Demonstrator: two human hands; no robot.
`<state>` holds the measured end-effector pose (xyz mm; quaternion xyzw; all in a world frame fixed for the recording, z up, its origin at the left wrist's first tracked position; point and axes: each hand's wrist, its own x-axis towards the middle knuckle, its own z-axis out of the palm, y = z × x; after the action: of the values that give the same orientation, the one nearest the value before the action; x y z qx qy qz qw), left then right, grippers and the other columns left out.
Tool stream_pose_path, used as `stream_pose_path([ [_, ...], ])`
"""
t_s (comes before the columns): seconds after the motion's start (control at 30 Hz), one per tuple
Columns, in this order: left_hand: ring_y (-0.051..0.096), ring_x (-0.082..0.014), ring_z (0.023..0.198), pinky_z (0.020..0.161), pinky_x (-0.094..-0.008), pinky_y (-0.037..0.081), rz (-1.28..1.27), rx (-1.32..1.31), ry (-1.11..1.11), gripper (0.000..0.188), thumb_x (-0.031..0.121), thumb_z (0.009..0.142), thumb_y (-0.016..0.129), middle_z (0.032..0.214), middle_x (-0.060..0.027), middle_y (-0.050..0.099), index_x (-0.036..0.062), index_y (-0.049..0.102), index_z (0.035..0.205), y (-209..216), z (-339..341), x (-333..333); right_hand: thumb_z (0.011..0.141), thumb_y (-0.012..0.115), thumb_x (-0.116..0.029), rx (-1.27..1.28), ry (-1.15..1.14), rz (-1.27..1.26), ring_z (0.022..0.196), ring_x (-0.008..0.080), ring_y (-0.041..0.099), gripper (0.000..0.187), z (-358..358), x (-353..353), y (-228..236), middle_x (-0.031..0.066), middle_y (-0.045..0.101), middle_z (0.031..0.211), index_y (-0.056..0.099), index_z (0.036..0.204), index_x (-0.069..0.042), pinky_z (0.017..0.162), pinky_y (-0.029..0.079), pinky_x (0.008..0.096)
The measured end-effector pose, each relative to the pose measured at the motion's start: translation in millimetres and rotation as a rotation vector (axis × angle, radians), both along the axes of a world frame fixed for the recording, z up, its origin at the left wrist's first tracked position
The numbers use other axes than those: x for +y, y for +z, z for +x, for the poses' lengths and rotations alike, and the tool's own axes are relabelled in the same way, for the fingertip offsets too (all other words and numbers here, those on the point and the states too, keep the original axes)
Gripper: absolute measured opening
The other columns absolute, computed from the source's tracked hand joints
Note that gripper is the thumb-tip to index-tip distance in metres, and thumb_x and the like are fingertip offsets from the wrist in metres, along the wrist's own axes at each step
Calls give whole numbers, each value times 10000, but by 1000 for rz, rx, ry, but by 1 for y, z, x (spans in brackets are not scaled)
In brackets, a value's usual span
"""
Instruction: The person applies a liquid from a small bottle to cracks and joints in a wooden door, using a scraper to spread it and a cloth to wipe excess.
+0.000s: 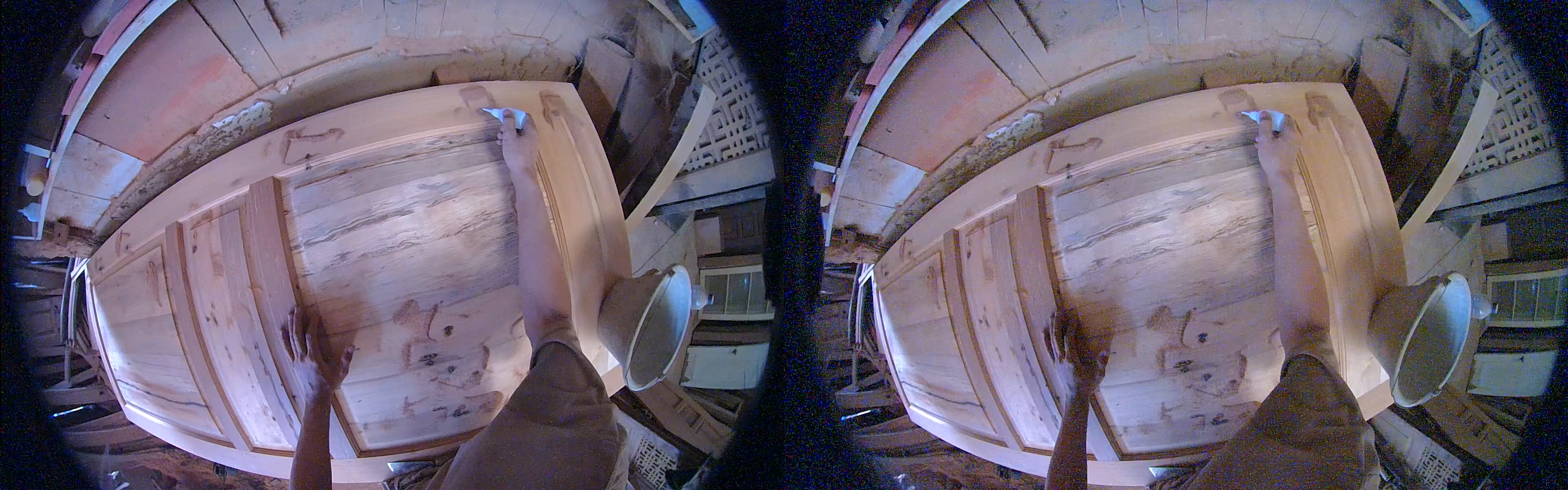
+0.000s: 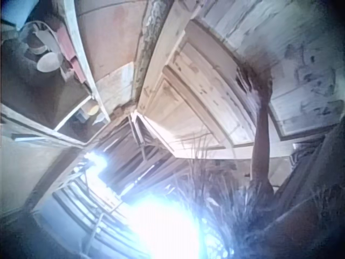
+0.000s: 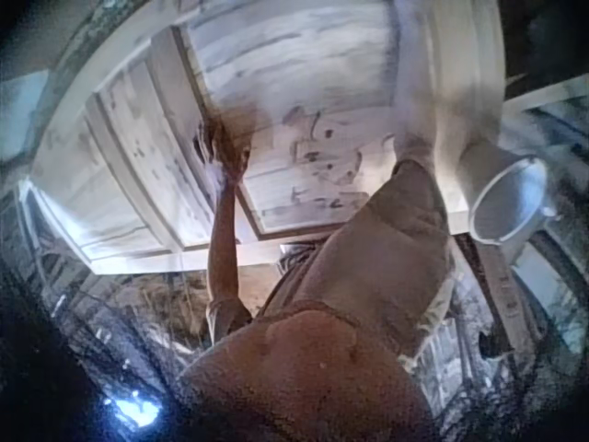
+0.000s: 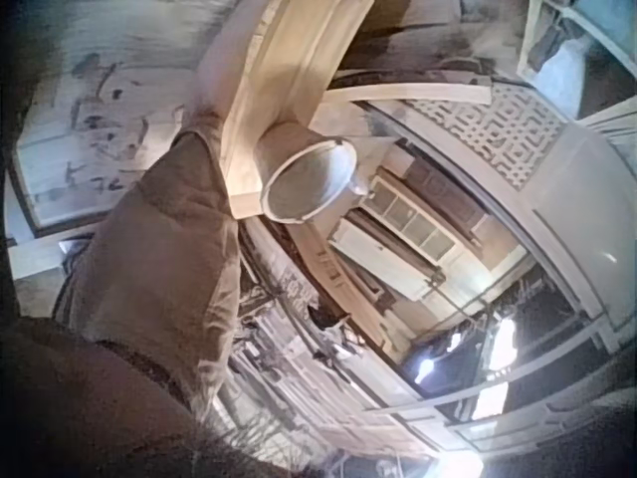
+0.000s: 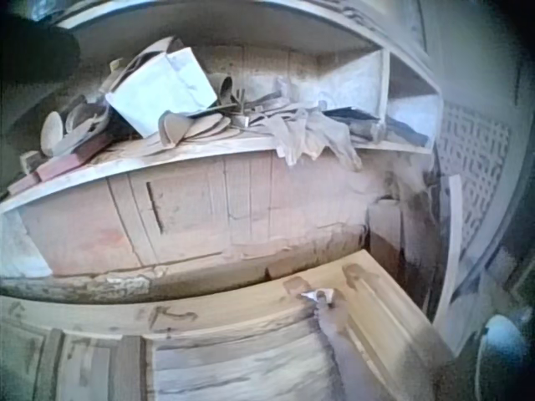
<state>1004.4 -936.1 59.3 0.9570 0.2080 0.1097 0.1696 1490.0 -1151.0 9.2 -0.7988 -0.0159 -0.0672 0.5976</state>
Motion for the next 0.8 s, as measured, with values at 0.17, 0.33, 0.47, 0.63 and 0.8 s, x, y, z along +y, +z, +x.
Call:
stream_pose_path([
  [0.17,349,-426,1368,1132,-603,218,30,-35,-10,758,459,756,727,1459,-245,385,35,490,1339,-9,-4,3,958,614,-294,6,-34,-21,593,93,581,296,-1,7,0,20,597,721,605,1034,-7,513,511,246],
  [0.33,348,-425,1370,1133,-599,223,0,31,8,760,474,760,721,1460,-245,388,30,499,1336,-2,0,1,956,619,-313,-42,-9,-96,587,97,588,312,7,-1,-7,27,610,746,599,1032,-12,511,515,250],
  [0.47,339,-426,1375,1136,-597,212,-8,17,18,765,509,780,696,1460,-244,389,28,496,1340,0,0,0,957,622,-312,-18,-4,-5,583,86,579,303,2,3,-2,21,606,741,596,1017,-16,505,506,243],
  [0.63,334,-424,1380,1140,-599,200,-27,19,0,757,511,787,691,1464,-245,386,22,495,1332,2,1,0,950,629,-291,-60,-4,-12,554,116,602,280,13,-6,-14,51,630,714,594,983,-15,486,503,282],
  [0.8,338,-425,1378,1138,-603,201,-10,11,7,755,496,784,697,1462,-244,388,20,490,1333,1,-1,1,948,628,-278,-73,-27,6,539,133,614,278,8,0,-10,71,641,697,585,950,-3,476,504,299],
])
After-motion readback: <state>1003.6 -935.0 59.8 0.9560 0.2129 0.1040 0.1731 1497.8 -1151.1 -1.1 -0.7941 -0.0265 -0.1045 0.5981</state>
